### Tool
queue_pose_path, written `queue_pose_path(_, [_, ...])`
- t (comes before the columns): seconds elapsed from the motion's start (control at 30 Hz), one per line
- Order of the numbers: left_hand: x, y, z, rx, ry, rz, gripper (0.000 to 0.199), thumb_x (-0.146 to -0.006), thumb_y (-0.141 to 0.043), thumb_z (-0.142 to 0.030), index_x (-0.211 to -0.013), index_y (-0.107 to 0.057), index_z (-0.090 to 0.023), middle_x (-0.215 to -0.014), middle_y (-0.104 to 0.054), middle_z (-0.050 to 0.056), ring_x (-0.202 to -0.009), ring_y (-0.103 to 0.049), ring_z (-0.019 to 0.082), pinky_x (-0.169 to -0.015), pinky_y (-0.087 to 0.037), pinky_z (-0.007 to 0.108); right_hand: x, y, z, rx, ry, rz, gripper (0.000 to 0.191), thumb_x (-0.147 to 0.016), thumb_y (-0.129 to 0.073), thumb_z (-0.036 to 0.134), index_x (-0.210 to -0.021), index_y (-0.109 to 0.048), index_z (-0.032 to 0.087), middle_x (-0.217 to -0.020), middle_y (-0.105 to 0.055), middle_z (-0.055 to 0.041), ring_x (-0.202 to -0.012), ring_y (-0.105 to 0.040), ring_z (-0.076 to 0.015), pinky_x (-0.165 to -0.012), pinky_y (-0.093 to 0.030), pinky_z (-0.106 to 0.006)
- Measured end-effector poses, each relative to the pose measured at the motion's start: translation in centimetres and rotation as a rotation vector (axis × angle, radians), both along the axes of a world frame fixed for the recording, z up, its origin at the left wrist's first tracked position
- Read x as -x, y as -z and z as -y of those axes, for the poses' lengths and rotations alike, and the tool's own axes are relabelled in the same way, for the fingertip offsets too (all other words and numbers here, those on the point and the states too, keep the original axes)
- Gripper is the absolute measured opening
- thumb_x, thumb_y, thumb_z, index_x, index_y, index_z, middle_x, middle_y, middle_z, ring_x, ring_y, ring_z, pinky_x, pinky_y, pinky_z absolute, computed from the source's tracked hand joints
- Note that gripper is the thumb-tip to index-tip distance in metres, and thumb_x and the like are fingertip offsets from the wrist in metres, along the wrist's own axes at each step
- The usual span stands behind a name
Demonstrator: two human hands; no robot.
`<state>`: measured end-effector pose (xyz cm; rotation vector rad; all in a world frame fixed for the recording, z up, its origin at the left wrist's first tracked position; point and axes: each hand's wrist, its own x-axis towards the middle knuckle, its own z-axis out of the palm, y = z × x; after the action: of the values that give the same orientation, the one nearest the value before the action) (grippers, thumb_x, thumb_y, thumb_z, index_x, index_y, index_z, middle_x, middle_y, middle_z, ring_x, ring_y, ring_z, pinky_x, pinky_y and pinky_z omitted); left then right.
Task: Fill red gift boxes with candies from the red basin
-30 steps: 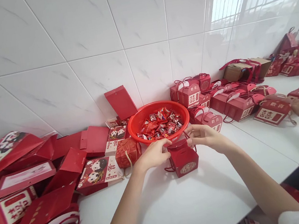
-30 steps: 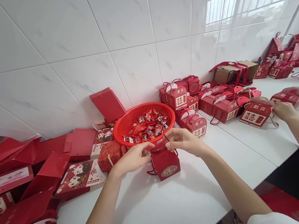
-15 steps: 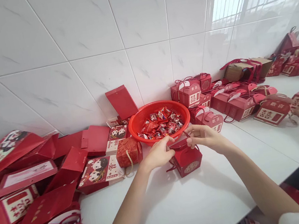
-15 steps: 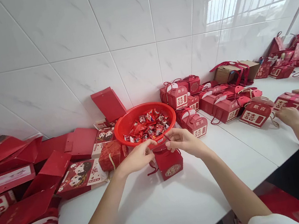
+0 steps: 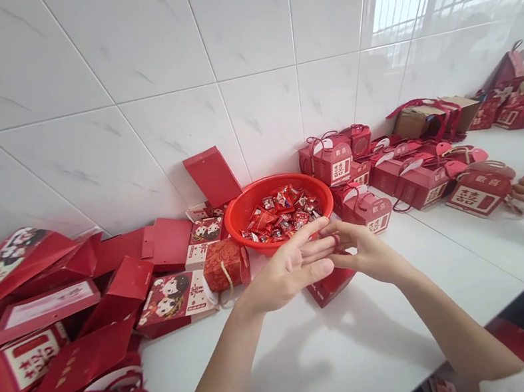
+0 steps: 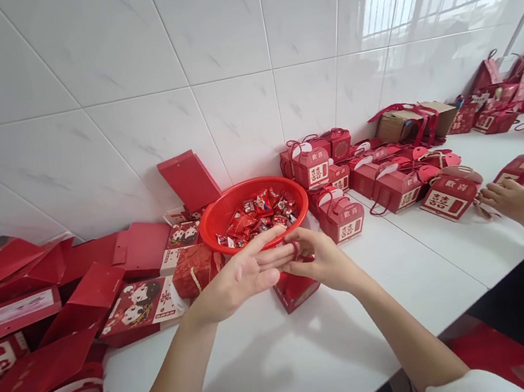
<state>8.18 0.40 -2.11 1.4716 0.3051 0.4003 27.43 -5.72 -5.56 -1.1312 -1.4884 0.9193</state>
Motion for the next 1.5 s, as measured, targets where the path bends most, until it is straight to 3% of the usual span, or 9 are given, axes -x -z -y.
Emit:
queue_pose_path(0.2, [-0.4,0.3,-0.3,-0.072,-0.075,0.028,0.073,-0.088,-0.070,-0.037,-0.152,-0.035,-0.027,-0.151,-0.049,0.015,-0.142,-0.042,0.032,-0.112,-0.040,0.047,-0.2,-0.1,0.6,-0.006,0.132,0.020,0.023,-0.082,-0.067,0.029,-0.103,-0.064,0.020,-0.080,-0.071,-0.0022,-0.075,-0.068,-0.0195,-0.076,-0.055,-0.036])
queue_pose_path(0.4, [-1.6,1.7,0.1,-0.416,-0.294,-0.137,0.081,-0.077,-0.079,-0.029,-0.148,-0.040,-0.028,-0.132,-0.060,0.010,-0.118,-0.060,0.026,-0.106,-0.046,0.044,-0.4,-0.2,1.2,0.031,0.209,-0.139,0.028,-0.079,-0.072,0.038,-0.099,-0.067,0.020,-0.072,-0.070,-0.0016,-0.070,-0.068,-0.0185,-0.071,-0.055,-0.033])
queue_pose_path(0.53, [-2.7,3.2,0.7,-0.515,-0.281,-0.170,0.083,-0.075,-0.080,-0.029,-0.148,-0.041,-0.028,-0.129,-0.060,0.009,-0.109,-0.061,0.024,-0.098,-0.050,0.041,-1.2,-0.2,2.2,0.006,0.264,-0.171,0.022,-0.079,-0.073,0.038,-0.092,-0.069,0.021,-0.071,-0.069,-0.0014,-0.069,-0.066,-0.0173,-0.069,-0.054,-0.031])
queue_pose_path(0.77, [-3.7,4.4,-0.4,-0.495,-0.285,-0.088,0.044,-0.084,-0.070,-0.032,-0.126,-0.061,-0.020,-0.117,-0.067,0.009,-0.090,-0.064,0.018,-0.086,-0.053,0.034,-7.4,-2.3,4.7,-0.230,0.666,-0.263,0.013,-0.074,-0.078,0.030,-0.085,-0.073,0.024,-0.065,-0.066,0.0003,-0.062,-0.061,-0.0147,-0.060,-0.050,-0.028])
queue_pose_path(0.9, [-5.1,7.6,-0.9,-0.430,-0.133,-0.179,0.027,-0.083,-0.067,-0.029,-0.107,-0.071,-0.017,-0.100,-0.073,0.007,-0.083,-0.065,0.017,-0.081,-0.052,0.032,-11.8,-3.7,4.6,-0.306,0.786,-0.298,0.012,-0.072,-0.078,0.029,-0.081,-0.071,0.025,-0.064,-0.063,0.0009,-0.058,-0.058,-0.0139,-0.054,-0.048,-0.027])
queue_pose_path(1.03, [-6.6,12.4,0.1,-0.231,-0.011,-0.247,0.029,-0.081,-0.067,-0.029,-0.105,-0.073,-0.014,-0.087,-0.073,0.007,-0.079,-0.064,0.017,-0.076,-0.050,0.030,-16.0,-3.7,2.9,-0.235,0.787,-0.229,0.018,-0.065,-0.080,0.029,-0.078,-0.070,0.022,-0.061,-0.063,0.0008,-0.055,-0.056,-0.0125,-0.052,-0.045,-0.026])
queue_pose_path(1.13, [-7.2,14.5,1.0,-0.242,-0.127,-0.288,0.021,-0.079,-0.065,-0.024,-0.092,-0.076,-0.012,-0.085,-0.071,0.007,-0.075,-0.060,0.016,-0.067,-0.047,0.027,-18.9,-2.8,0.9,-0.213,0.772,-0.175,0.019,-0.062,-0.079,0.032,-0.075,-0.068,0.021,-0.057,-0.060,0.0013,-0.051,-0.051,-0.0118,-0.047,-0.040,-0.026])
queue_pose_path(1.3, [-7.4,14.5,1.3,-0.309,-0.188,-0.310,0.017,-0.076,-0.064,-0.018,-0.086,-0.077,-0.014,-0.082,-0.070,0.005,-0.069,-0.057,0.014,-0.065,-0.045,0.026,-22.1,-1.1,-3.4,-0.233,0.828,-0.206,0.017,-0.059,-0.072,0.031,-0.070,-0.065,0.021,-0.051,-0.052,0.0033,-0.045,-0.043,-0.0108,-0.043,-0.033,-0.026])
queue_pose_path(1.5, [-7.3,14.3,1.1,-0.354,-0.178,-0.268,0.019,-0.075,-0.061,-0.016,-0.084,-0.078,-0.015,-0.083,-0.070,0.005,-0.070,-0.057,0.014,-0.066,-0.045,0.026,-22.8,0.4,-9.3,-0.276,0.948,-0.241,0.014,-0.060,-0.063,0.031,-0.069,-0.061,0.020,-0.051,-0.049,0.0041,-0.043,-0.040,-0.0103,-0.044,-0.033,-0.026])
